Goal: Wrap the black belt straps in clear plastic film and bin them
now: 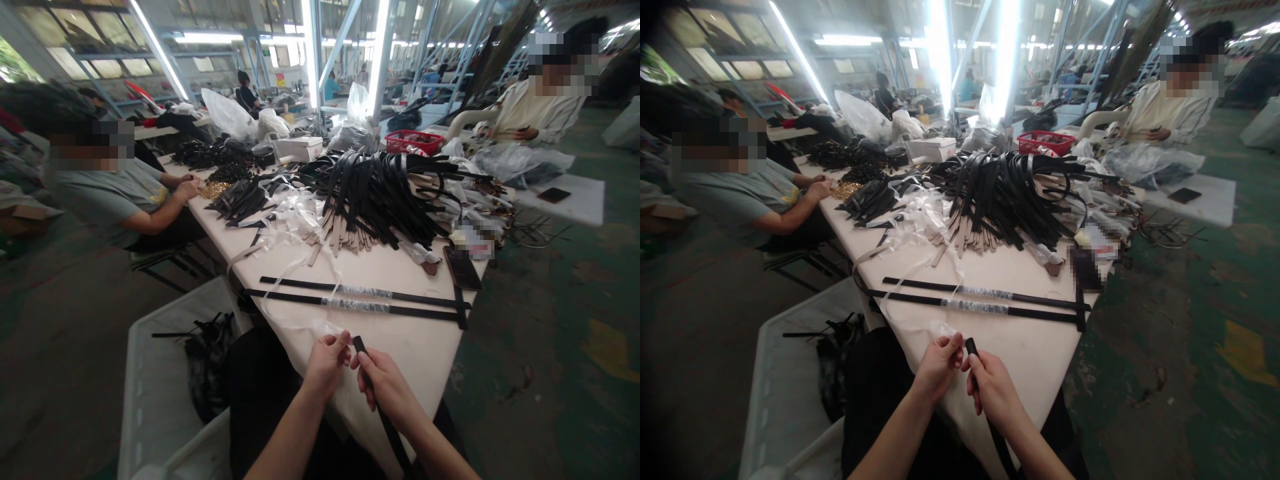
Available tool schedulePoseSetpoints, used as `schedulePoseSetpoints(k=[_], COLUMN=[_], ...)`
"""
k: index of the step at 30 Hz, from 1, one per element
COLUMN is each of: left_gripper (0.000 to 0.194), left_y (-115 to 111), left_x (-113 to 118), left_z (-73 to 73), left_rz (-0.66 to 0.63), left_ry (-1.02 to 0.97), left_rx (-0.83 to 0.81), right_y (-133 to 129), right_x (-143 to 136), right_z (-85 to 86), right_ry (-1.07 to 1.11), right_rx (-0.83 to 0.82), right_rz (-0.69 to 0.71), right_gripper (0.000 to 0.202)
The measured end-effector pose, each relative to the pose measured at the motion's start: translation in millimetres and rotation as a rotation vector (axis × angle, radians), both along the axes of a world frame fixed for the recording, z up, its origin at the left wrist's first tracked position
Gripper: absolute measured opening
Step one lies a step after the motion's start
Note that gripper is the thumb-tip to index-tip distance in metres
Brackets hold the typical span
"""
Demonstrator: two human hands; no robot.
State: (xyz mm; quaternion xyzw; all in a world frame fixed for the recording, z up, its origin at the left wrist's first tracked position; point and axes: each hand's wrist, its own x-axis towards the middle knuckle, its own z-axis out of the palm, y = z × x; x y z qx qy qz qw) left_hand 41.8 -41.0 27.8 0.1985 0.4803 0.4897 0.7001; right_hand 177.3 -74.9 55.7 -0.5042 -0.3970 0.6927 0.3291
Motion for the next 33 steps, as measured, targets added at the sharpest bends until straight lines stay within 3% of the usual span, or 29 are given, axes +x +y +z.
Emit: schedulePoseSetpoints(k=[9,11,15,17,22,24,28,30,33], left_gripper=[0.044,0.044,0.045,0.046,0.051,0.053,0.055,0.056,0.06], left_y=[-9,-9,-6,-8,-19,-19,-16,-17,-20], left_x=[-2,-7,-18,-18,2,4,-4,-3,9], left_z=[6.0,7.2,5.0,2.2,0.9,4.9,10.1,7.4,0.7], left_rz=[-0.261,-0.222,-0.007,-0.032,-0.266,-0.233,0.04,0.021,-0.148], left_ry=[0.173,0.201,0.263,0.282,0.226,0.195,0.196,0.217,0.206], left_rx=[0.114,0.113,0.105,0.103,0.115,0.106,0.099,0.109,0.122], right_y=[15,14,5,5,18,21,18,18,22], right_x=[15,24,46,52,50,55,76,77,67], right_z=[12.0,14.9,11.3,8.8,17.0,22.2,22.2,18.8,16.7], right_ry=[-0.05,-0.07,-0.106,-0.163,-0.172,-0.141,-0.112,-0.146,-0.177], right_rx=[-0.023,-0.007,-0.024,-0.048,-0.022,-0.007,-0.031,-0.029,0.039], right_rz=[0.258,0.294,0.354,0.378,0.374,0.403,0.476,0.455,0.36], right_gripper=[0.045,0.044,0.041,0.043,0.04,0.041,0.043,0.044,0.045])
